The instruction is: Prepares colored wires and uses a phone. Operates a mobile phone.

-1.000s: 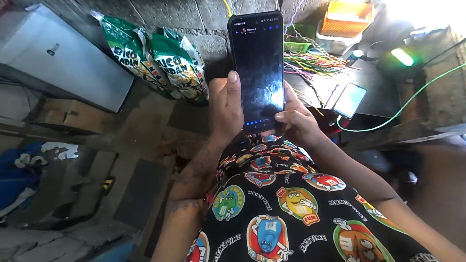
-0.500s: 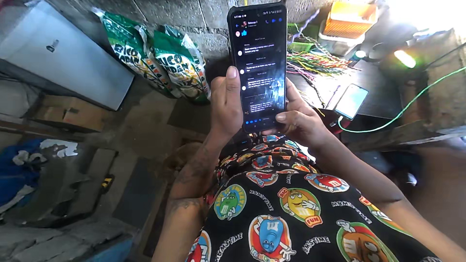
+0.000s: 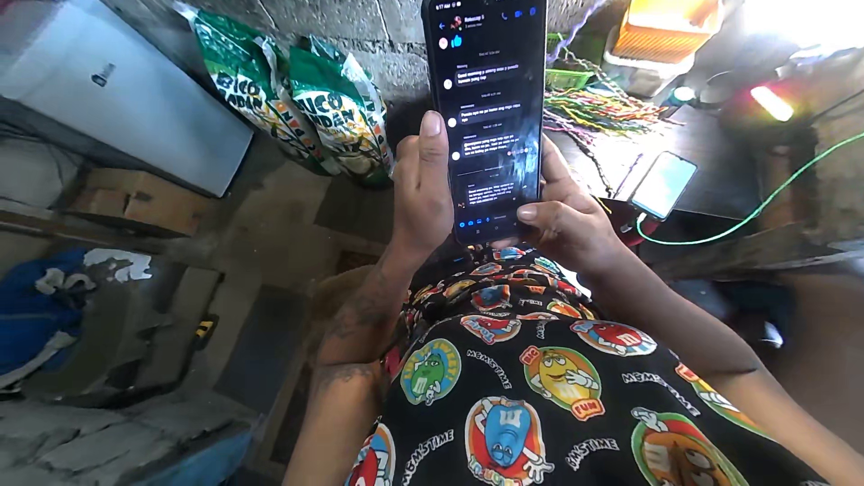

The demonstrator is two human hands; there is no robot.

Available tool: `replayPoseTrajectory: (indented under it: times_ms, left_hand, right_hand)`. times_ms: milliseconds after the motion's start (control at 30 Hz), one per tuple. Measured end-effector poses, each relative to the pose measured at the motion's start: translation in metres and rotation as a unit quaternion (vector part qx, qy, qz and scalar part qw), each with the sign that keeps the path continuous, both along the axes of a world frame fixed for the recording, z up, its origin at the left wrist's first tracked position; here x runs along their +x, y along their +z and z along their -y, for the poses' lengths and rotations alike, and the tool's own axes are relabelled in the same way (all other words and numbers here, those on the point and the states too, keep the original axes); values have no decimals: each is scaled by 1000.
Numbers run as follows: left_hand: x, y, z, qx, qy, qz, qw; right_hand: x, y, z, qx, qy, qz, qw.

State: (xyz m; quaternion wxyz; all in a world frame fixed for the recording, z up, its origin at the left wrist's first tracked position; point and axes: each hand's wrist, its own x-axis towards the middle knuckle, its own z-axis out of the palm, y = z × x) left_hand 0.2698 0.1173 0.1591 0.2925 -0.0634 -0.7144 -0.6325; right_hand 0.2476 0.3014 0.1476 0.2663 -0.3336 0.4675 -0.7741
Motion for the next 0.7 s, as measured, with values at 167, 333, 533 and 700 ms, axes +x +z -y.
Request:
replayPoseTrajectory:
  times_ms: [167,333,533,700]
  left_hand:
    - [2,3,-1,-8,6,-4,1000]
    - [3,3,1,2,-1,5,1000]
    - [2,4,1,4,-8,-1,1000]
    - [3,5,1,-4,9,1,1000]
  right_hand:
    - [1,2,0,7,-9,2,1000]
    - [2,2,2,4,-12,-5,1000]
    - [2,2,4,1,-13,-18,1000]
    - [4,7,5,15,-22,-17,999]
